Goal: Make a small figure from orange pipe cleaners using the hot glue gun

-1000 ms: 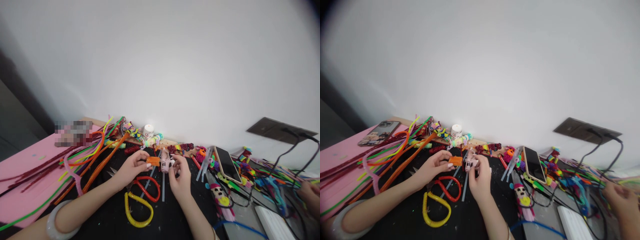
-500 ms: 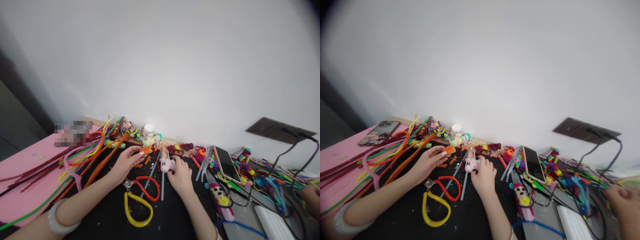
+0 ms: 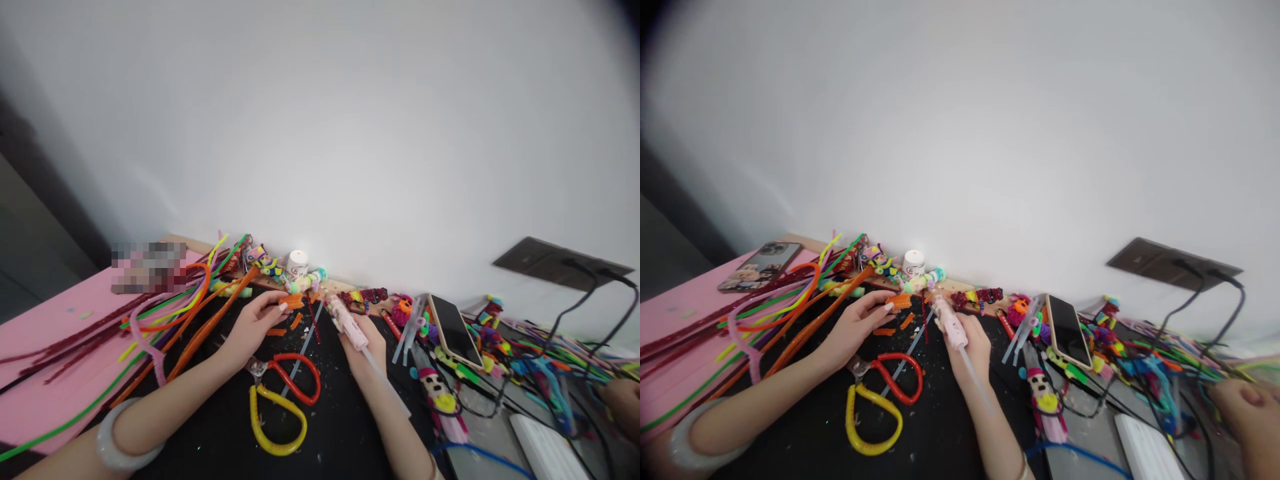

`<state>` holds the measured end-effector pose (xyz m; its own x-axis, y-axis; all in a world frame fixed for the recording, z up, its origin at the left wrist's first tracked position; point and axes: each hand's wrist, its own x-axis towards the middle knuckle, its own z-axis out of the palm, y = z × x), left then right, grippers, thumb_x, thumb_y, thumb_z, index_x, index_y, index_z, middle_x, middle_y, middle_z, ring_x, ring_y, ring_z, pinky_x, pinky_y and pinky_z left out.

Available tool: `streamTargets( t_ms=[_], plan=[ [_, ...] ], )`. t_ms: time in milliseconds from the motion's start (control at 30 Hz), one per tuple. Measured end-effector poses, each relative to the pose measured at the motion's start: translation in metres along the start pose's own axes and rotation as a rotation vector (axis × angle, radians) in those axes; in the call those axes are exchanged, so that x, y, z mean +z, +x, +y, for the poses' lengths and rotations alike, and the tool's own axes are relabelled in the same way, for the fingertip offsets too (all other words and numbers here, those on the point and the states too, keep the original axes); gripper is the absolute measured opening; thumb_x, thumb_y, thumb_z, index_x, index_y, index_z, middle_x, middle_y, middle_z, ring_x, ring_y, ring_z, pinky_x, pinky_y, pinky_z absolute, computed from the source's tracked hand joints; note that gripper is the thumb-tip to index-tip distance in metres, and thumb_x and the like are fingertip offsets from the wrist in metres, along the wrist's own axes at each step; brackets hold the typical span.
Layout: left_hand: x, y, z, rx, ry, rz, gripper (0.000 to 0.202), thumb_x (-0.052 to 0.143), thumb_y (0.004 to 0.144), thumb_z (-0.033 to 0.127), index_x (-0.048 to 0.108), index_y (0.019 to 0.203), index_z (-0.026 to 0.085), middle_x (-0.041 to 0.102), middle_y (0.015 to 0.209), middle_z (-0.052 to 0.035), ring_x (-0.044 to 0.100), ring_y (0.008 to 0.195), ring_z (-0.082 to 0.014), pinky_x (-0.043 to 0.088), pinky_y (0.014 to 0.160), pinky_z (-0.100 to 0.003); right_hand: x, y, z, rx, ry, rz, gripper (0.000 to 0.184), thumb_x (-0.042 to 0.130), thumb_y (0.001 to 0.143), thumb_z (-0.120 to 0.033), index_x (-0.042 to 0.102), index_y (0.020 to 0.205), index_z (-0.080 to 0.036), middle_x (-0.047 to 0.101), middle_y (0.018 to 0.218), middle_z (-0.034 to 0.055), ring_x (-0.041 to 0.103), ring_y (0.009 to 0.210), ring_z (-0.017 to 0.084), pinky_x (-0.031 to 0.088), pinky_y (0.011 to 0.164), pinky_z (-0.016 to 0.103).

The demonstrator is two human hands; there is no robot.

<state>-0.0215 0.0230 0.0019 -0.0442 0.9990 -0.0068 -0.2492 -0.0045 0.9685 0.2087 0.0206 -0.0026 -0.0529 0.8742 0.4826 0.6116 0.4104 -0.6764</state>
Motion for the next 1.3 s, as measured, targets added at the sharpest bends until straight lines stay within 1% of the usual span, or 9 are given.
streamTargets(
  t_ms=[67, 200, 300, 467, 600, 800, 900, 1133, 1300],
  plan=[
    [0.0, 0.0, -0.001, -0.009, 0.025, -0.02, 0.038, 0.07, 0.074, 0.035, 0.061, 0.106, 0.016, 0.07, 0.1, -0.007, 0.066, 0.097, -0.0239, 0.051, 0.093, -0.042, 0.001, 0.0, -0.005, -0.032, 0.044, -0.043, 0.016, 0.062, 0.079, -0.03, 0.067, 0.09, -0.018, 0.065, 0.078, 0.0041, 0.062, 0.069, 0.018, 0.05, 0.065, 0.028],
    [0.0, 0.0, -0.002, 0.012, 0.1, -0.037, 0.039, 0.072, 0.071, 0.028, 0.061, 0.106, 0.016, 0.072, 0.099, -0.0075, 0.067, 0.094, -0.0233, 0.053, 0.088, -0.04, 0.002, -0.002, -0.014, -0.07, 0.094, -0.117, 0.01, 0.064, 0.078, -0.028, 0.067, 0.082, -0.019, 0.065, 0.072, 0.0017, 0.06, 0.06, 0.015, 0.049, 0.057, 0.024],
    [0.0, -0.001, -0.003, 0.071, 0.202, -0.038, 0.033, 0.069, 0.073, 0.026, 0.062, 0.104, 0.016, 0.071, 0.096, -0.0074, 0.066, 0.088, -0.0221, 0.054, 0.084, -0.04, 0.003, -0.005, -0.018, -0.076, 0.119, -0.167, 0.005, 0.063, 0.076, -0.024, 0.065, 0.078, -0.02, 0.066, 0.069, 0.0007, 0.059, 0.057, 0.014, 0.049, 0.056, 0.023],
    [0.0, -0.005, -0.004, 0.198, 0.334, -0.042, 0.024, 0.068, 0.074, 0.024, 0.067, 0.098, 0.018, 0.068, 0.099, -0.0074, 0.065, 0.083, -0.0203, 0.056, 0.077, -0.036, 0.005, -0.008, -0.021, -0.042, 0.102, -0.229, 0.005, 0.062, 0.077, -0.024, 0.062, 0.075, -0.02, 0.065, 0.065, -0.0002, 0.059, 0.056, 0.013, 0.046, 0.054, 0.022],
    [0.0, -0.005, -0.005, 0.233, 0.356, -0.033, 0.022, 0.068, 0.073, 0.023, 0.069, 0.095, 0.019, 0.068, 0.096, -0.0067, 0.066, 0.081, -0.02, 0.057, 0.074, -0.034, 0.005, -0.009, -0.022, -0.075, 0.077, -0.231, 0.008, 0.061, 0.079, -0.024, 0.061, 0.073, -0.019, 0.062, 0.063, -0.001, 0.056, 0.054, 0.012, 0.043, 0.053, 0.021],
    [0.0, -0.006, -0.004, 0.235, 0.393, -0.034, 0.021, 0.067, 0.074, 0.021, 0.068, 0.095, 0.019, 0.067, 0.097, -0.0067, 0.066, 0.079, -0.0196, 0.057, 0.071, -0.032, 0.005, -0.011, -0.018, -0.075, 0.064, -0.269, 0.004, 0.062, 0.079, -0.024, 0.062, 0.078, -0.02, 0.064, 0.068, -0.0006, 0.059, 0.058, 0.012, 0.044, 0.055, 0.02],
    [0.0, -0.006, -0.003, 0.249, 0.406, -0.02, 0.02, 0.068, 0.074, 0.021, 0.069, 0.094, 0.019, 0.068, 0.094, -0.0059, 0.066, 0.077, -0.019, 0.057, 0.07, -0.031, 0.006, -0.012, -0.016, -0.068, 0.043, -0.268, 0.003, 0.062, 0.078, -0.024, 0.062, 0.08, -0.021, 0.065, 0.071, -0.0008, 0.06, 0.061, 0.013, 0.045, 0.056, 0.02],
    [0.0, -0.006, -0.002, 0.256, 0.404, 0.011, 0.02, 0.069, 0.074, 0.024, 0.069, 0.094, 0.019, 0.067, 0.093, -0.0059, 0.066, 0.077, -0.02, 0.057, 0.07, -0.033, 0.007, -0.01, -0.013, -0.032, -0.025, -0.243, 0.005, 0.062, 0.079, -0.026, 0.062, 0.08, -0.022, 0.068, 0.073, -0.0001, 0.064, 0.064, 0.014, 0.046, 0.059, 0.02],
    [-0.002, -0.006, 0.0, 0.275, 0.428, 0.04, 0.019, 0.068, 0.075, 0.023, 0.069, 0.094, 0.02, 0.067, 0.093, -0.0052, 0.065, 0.079, -0.0197, 0.057, 0.074, -0.033, 0.008, -0.009, -0.009, -0.015, -0.071, -0.203, 0.006, 0.06, 0.078, -0.028, 0.061, 0.078, -0.022, 0.068, 0.07, 0.0007, 0.063, 0.062, 0.014, 0.045, 0.056, 0.021]
  ],
)
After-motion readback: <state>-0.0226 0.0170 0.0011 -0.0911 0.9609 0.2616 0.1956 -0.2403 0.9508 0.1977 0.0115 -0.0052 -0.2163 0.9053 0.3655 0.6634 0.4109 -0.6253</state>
